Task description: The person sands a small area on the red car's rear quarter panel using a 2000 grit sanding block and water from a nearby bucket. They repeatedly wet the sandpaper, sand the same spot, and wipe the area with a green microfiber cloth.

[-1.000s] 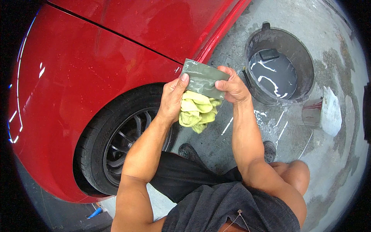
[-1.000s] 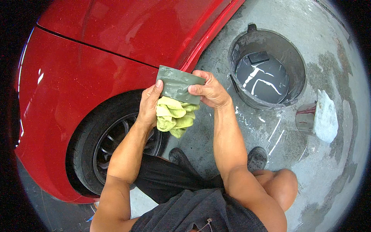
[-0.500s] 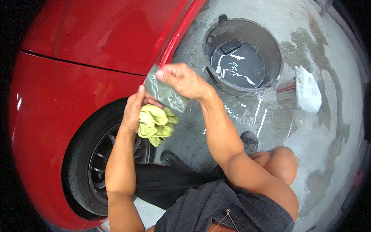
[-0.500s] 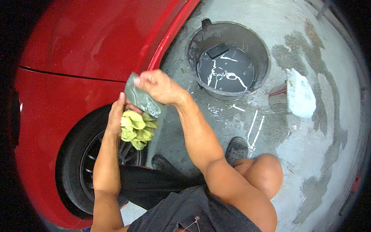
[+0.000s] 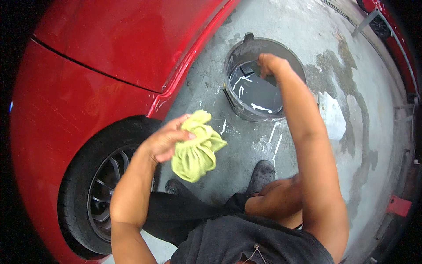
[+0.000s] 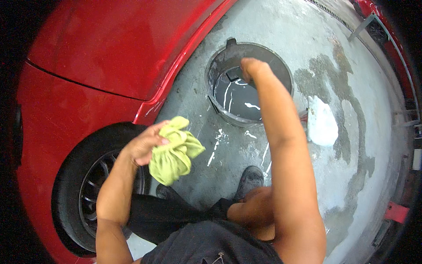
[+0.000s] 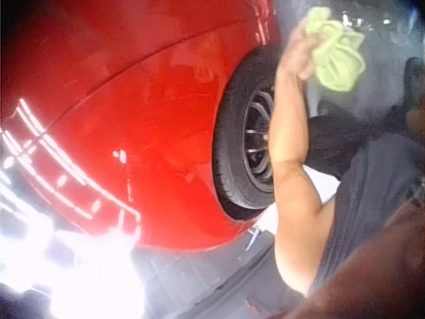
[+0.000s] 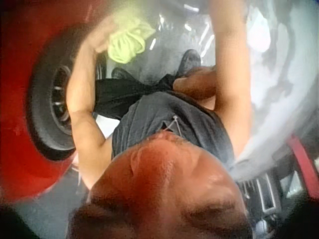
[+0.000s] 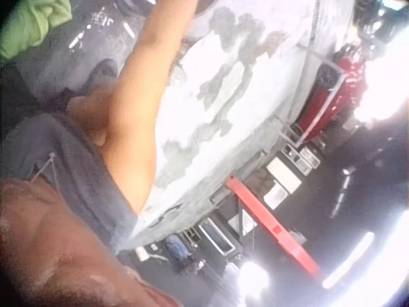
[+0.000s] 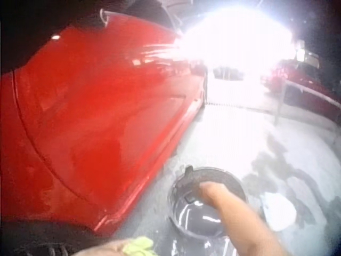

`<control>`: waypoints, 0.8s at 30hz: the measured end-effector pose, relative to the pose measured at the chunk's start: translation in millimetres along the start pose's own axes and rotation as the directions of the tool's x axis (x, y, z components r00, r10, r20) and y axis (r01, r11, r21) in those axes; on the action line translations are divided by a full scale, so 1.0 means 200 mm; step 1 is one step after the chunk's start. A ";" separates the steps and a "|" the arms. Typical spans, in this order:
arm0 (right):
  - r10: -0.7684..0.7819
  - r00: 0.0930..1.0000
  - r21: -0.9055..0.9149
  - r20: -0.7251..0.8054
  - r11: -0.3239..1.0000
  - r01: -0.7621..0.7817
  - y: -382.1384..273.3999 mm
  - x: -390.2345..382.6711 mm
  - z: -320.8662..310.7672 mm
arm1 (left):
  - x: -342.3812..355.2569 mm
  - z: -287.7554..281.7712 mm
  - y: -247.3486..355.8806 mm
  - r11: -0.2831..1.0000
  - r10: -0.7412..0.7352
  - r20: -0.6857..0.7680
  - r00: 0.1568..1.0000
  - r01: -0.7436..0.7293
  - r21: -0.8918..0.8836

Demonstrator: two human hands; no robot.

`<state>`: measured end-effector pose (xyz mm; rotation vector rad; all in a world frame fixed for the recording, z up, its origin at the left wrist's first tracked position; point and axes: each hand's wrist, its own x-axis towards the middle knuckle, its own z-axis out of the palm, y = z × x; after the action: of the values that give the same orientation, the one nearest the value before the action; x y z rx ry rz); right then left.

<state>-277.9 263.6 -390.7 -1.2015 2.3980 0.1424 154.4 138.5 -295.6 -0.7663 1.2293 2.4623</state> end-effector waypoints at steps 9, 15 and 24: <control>-0.087 0.917 -0.127 0.390 0.981 0.147 -0.13 0.17 0.26 | 0.04 0.14 -0.02 0.948 0.058 -0.210 0.976 -0.119 -0.295; -0.243 0.968 0.464 0.062 0.866 0.187 0.02 -0.45 -0.21 | 0.29 0.42 0.12 0.922 0.374 -0.038 0.927 -0.367 0.119; 0.116 0.822 0.437 -0.557 0.883 0.172 0.26 -0.58 0.18 | 1.63 0.63 0.23 -0.197 0.069 0.027 0.997 -0.013 0.980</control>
<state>-245.6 391.4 -377.2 -1.1426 2.6590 -0.8969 -176.0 217.2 -391.5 -0.1629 2.5471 0.5716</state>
